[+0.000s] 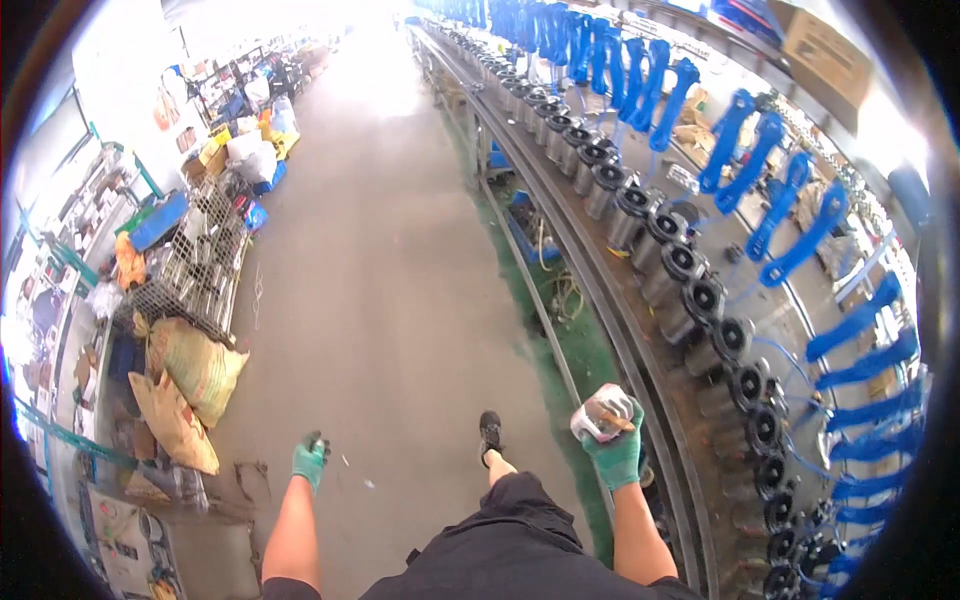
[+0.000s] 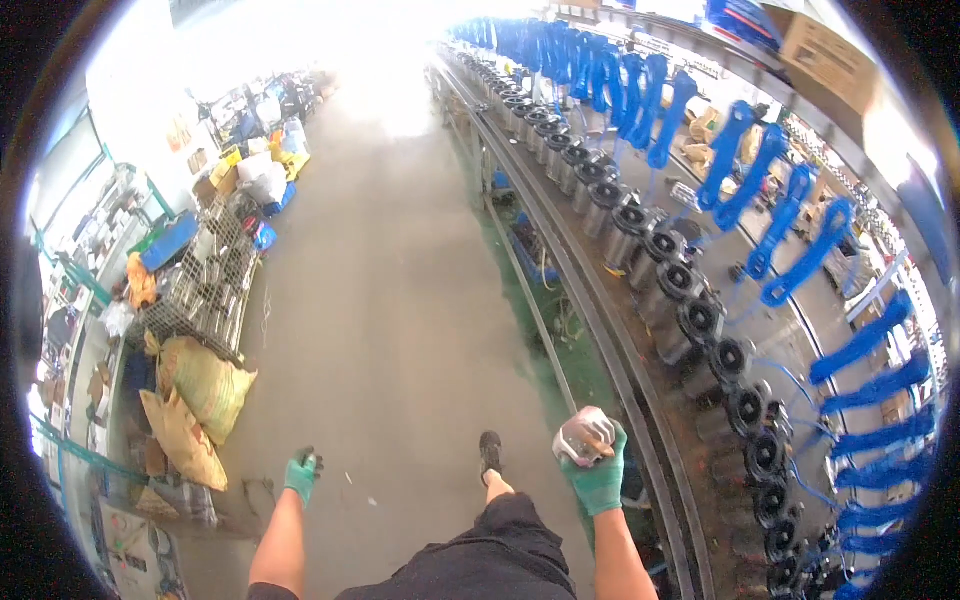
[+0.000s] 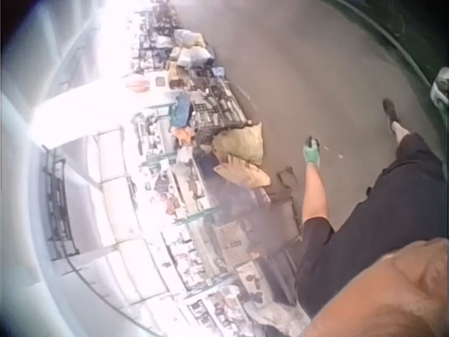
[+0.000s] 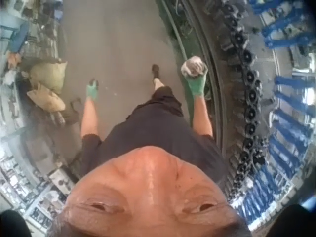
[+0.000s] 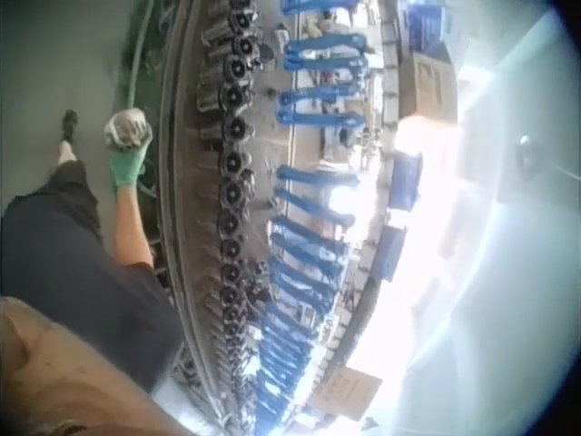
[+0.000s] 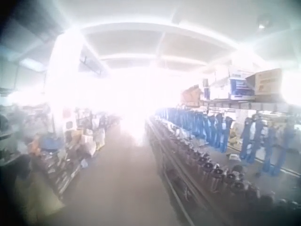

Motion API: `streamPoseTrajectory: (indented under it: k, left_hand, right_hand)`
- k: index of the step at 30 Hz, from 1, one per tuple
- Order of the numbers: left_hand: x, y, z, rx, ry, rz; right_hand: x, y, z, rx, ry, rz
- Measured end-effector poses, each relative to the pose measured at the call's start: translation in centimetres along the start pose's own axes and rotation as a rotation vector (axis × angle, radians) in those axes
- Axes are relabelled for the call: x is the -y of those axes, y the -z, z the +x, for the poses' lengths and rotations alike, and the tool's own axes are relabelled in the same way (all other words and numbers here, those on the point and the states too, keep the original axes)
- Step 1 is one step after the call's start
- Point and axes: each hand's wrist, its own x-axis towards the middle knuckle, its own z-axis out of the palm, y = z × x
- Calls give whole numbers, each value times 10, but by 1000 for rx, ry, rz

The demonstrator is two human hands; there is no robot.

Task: The person picks up metal gaskets from a blue bin and places them onto a machinery line. Using a brush, the person applies a liquid from a container onto the surface of each gasket.

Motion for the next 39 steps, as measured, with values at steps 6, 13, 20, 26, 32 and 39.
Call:
streamPoseTrajectory:
  k: [6, 13, 20, 26, 32, 39]
  left_hand:
    - [33, 5, 149, 42, 148, -127]
    - [18, -78, 198, 119, 709, 130]
    - [-61, -113, 436, 87, 785, 92]
    - [-177, -84, 745, -31, 397, -141]
    - [-482, -122, 1044, 23, -130, 101]
    - [-467, -136, 1152, -8, 310, -12]
  right_hand:
    - [-36, -135, 192, -14, -136, 388]
    - [-1, -284, 447, 89, -593, 1014]
    - [-47, -435, 652, 141, 116, 163]
    - [-53, -537, 812, 124, 53, 125]
    - [-89, -623, 964, 4, 39, -10]
    - [-115, -739, 1193, -7, 249, -210]
